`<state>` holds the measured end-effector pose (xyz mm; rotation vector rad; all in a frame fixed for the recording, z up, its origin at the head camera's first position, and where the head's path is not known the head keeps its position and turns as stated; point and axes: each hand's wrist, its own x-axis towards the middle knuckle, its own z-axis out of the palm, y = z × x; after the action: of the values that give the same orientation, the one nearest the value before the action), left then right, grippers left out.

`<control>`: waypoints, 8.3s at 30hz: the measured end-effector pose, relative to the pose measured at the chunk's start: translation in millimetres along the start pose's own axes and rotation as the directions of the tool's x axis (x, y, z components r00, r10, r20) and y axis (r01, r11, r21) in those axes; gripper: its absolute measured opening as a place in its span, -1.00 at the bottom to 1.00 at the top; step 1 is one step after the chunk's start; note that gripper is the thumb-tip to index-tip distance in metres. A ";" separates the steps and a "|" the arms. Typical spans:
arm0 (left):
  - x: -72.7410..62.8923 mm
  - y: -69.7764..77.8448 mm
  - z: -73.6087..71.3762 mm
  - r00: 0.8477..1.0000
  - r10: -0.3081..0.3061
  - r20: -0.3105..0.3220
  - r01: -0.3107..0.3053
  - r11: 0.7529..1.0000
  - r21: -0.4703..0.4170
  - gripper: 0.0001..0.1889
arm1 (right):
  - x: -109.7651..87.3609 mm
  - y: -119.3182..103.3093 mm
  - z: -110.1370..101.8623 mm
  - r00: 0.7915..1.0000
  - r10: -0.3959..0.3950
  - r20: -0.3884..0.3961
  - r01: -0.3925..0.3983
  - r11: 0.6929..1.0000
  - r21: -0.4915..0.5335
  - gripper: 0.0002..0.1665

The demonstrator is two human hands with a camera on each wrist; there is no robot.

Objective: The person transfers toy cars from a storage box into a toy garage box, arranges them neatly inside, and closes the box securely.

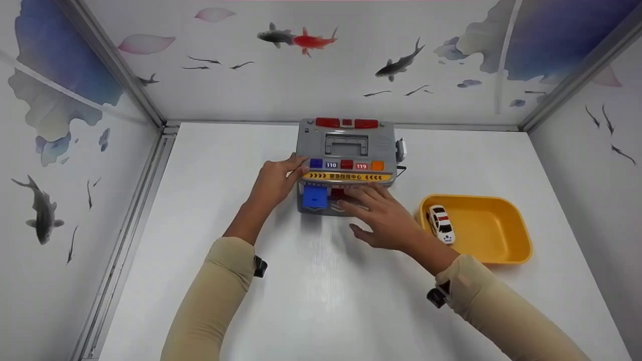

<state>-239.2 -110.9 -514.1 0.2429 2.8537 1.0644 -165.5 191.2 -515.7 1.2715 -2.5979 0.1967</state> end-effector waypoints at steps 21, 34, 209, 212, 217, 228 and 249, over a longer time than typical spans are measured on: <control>-0.1 1.4 -0.1 1.000 -0.019 0.006 0.019 1.000 -0.013 -0.43 | -86.7 57.5 -28.7 0.975 0.196 0.101 -0.198 0.980 0.001 -0.19; -1.4 0.1 -0.1 0.999 0.033 -0.015 -0.033 0.999 -0.013 -0.48 | -140.4 93.1 -21.8 0.977 0.204 0.059 -0.208 0.976 0.068 -0.33; -3.1 1.7 -1.9 1.000 0.016 -0.001 -0.016 1.000 0.022 -0.45 | 53.1 -57.0 89.4 0.874 0.329 0.359 -0.392 0.912 0.119 0.03; -3.2 2.2 -1.8 1.000 0.016 -0.004 -0.016 1.000 0.026 -0.45 | 52.1 -58.0 93.5 0.891 0.335 0.307 -0.374 0.924 0.079 -0.03; -3.0 1.8 -1.9 1.000 0.016 -0.004 -0.016 1.000 0.023 -0.45 | 51.1 -58.1 95.1 0.903 0.335 0.268 -0.363 0.930 0.062 -0.12; -3.4 1.6 -1.7 1.000 0.025 -0.016 -0.025 1.000 0.014 -0.46 | 50.1 -57.9 94.9 0.892 0.363 0.269 -0.378 0.926 0.006 -0.18; -4.6 1.4 -1.5 0.999 0.035 -0.008 -0.035 0.999 0.025 -0.44 | 49.4 -55.2 104.5 0.916 0.378 0.136 -0.358 0.922 -0.151 -0.45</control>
<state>-234.7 -111.7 -512.0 0.2922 2.8816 1.0395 -167.5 96.4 -601.8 0.7749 -2.9211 -0.0048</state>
